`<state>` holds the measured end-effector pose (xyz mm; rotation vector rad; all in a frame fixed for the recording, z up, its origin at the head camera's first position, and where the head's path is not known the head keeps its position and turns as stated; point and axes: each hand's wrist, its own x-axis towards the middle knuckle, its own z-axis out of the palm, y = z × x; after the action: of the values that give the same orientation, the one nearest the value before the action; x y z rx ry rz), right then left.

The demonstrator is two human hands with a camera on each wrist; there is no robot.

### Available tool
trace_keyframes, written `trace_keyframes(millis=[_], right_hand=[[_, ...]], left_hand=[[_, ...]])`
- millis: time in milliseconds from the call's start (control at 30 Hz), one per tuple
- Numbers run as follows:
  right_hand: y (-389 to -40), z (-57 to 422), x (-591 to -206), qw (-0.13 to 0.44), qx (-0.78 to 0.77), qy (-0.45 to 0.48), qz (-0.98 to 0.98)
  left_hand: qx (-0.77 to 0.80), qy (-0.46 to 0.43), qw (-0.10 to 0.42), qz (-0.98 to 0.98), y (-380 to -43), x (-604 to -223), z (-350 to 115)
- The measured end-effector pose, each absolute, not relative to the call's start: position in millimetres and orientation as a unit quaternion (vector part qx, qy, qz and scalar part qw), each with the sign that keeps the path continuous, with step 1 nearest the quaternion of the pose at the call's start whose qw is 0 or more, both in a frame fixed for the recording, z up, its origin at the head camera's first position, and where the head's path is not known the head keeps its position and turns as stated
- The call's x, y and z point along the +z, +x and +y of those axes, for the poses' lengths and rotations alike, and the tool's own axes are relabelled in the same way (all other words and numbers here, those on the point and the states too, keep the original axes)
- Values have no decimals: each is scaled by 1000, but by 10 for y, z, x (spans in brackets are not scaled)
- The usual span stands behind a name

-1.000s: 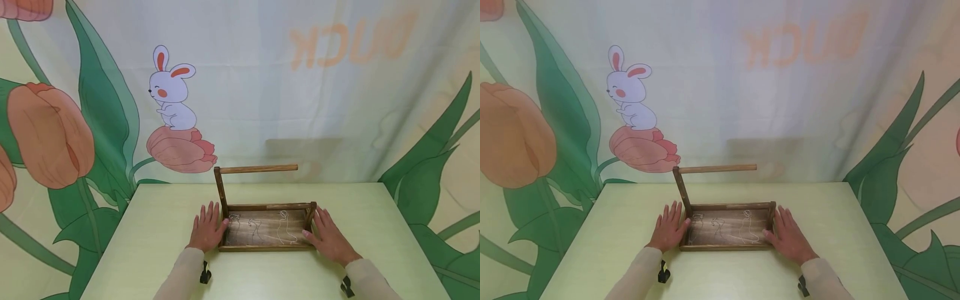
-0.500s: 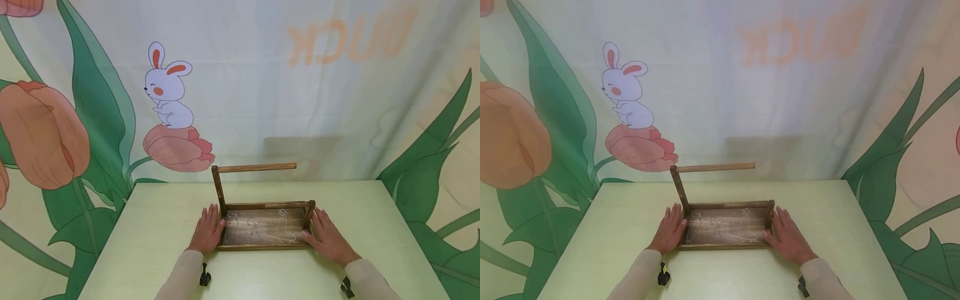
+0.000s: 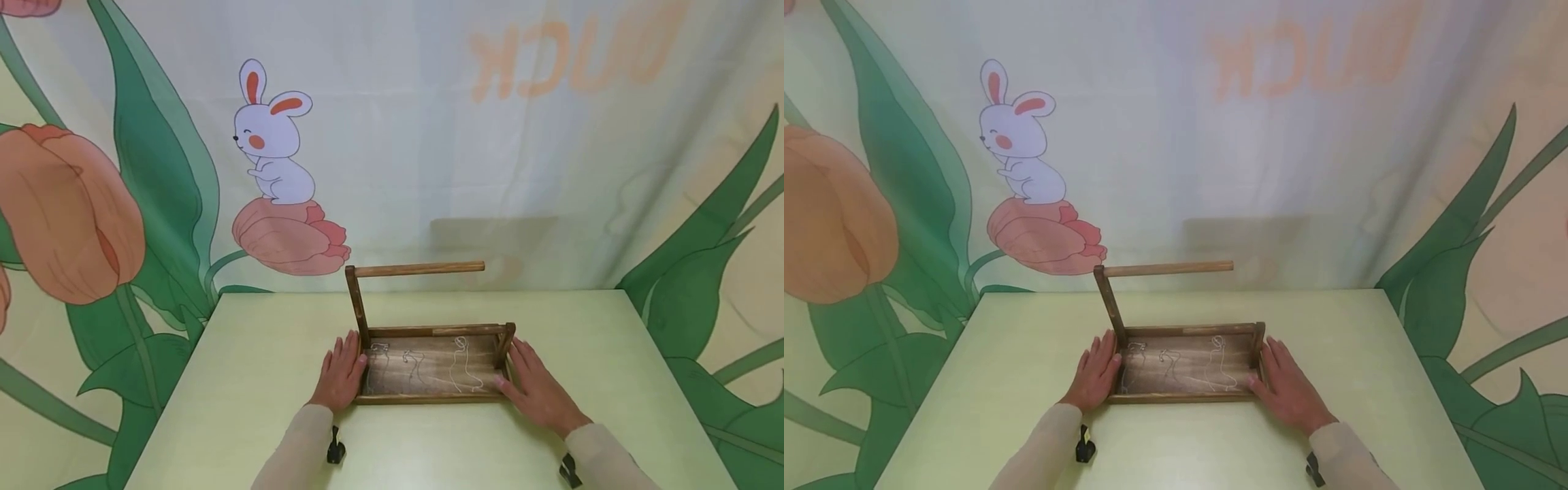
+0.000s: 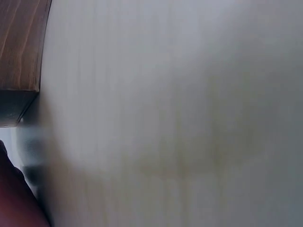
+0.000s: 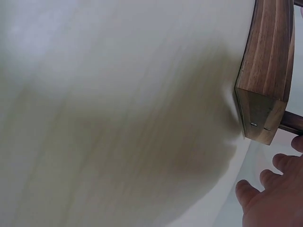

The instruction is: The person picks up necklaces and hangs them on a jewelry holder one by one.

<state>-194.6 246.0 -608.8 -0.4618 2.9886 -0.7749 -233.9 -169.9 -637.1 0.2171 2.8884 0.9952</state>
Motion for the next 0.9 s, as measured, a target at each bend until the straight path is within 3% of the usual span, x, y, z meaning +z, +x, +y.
trace_keyframes(millis=[533,900], right_hand=[[-1842,2459,-6040,-14,-250,-147,957],[-1767,2512,-6063,-91,-232,-163,955]], left_hand=[[324,69,28,943,-2332,-6380,-1682],[323,65,30,944,-2343,-6402,-1689]])
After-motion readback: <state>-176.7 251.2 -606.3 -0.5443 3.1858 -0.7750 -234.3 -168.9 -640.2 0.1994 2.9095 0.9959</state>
